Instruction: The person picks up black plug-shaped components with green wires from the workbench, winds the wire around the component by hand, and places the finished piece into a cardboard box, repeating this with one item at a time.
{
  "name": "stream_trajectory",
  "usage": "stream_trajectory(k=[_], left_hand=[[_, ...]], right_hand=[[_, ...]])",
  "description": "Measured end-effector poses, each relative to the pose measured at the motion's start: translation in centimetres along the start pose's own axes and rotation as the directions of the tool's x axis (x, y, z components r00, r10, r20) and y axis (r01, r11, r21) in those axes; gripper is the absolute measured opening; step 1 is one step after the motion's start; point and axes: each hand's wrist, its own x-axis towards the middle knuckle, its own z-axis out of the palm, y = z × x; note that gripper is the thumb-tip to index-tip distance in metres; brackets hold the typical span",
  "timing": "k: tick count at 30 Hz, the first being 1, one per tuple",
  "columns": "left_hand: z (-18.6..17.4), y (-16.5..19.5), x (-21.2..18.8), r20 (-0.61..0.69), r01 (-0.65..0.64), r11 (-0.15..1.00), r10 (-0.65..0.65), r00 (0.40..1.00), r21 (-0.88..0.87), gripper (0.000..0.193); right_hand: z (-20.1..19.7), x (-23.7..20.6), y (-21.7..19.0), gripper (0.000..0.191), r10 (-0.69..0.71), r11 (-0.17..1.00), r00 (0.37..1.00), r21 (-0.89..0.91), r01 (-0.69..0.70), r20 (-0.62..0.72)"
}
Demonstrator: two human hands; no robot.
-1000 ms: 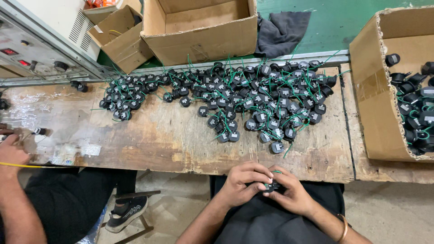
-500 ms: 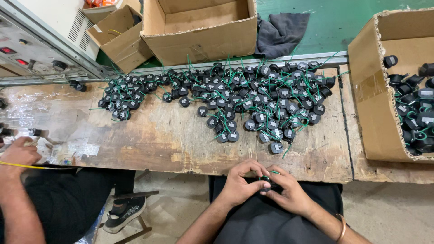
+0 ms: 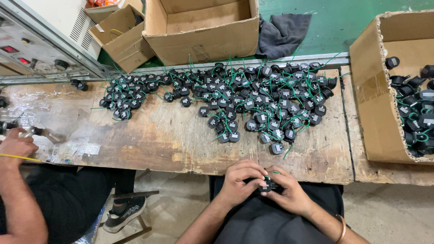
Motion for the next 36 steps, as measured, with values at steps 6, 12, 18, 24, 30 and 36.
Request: stream_trajectory(k=[6,12,18,24,30,36], left_hand=[[-0.03,-0.01,-0.3,0.004,0.057,0.997,-0.056,0.998,-0.058,0.01],[-0.36,0.21,0.0,0.068,0.102,0.995,-0.102,0.992,0.002,0.012],[-0.28,0.31,0.21,0.109,0.184,0.983,-0.18,0.978,-0.03,0.02],[-0.07,0.31,0.09,0.075,0.194,0.98,-0.191,0.979,-0.038,0.02],[-0.25,0.17,0.17,0.05,0.119,0.993,-0.118,0.992,-0.02,0.016],[-0.33,-0.29,-0.18,0.041,0.105,0.994,-0.104,0.994,-0.031,0.011]], right_hand=[[0.25,0.0,0.2,0.037,0.049,0.998,0.998,0.033,-0.051,0.043],[0.12,0.1,0.22,0.032,0.002,1.0,1.0,0.018,-0.002,0.028],[-0.05,0.16,0.18,0.033,-0.001,0.999,1.0,-0.034,0.002,0.022],[0.16,0.06,0.29,0.037,-0.007,0.999,1.0,-0.05,0.007,0.014],[0.16,0.0,0.4,0.036,0.02,1.0,1.0,-0.002,-0.019,0.021],[0.32,0.05,0.76,0.039,-0.009,1.0,1.0,-0.004,0.009,0.018]])
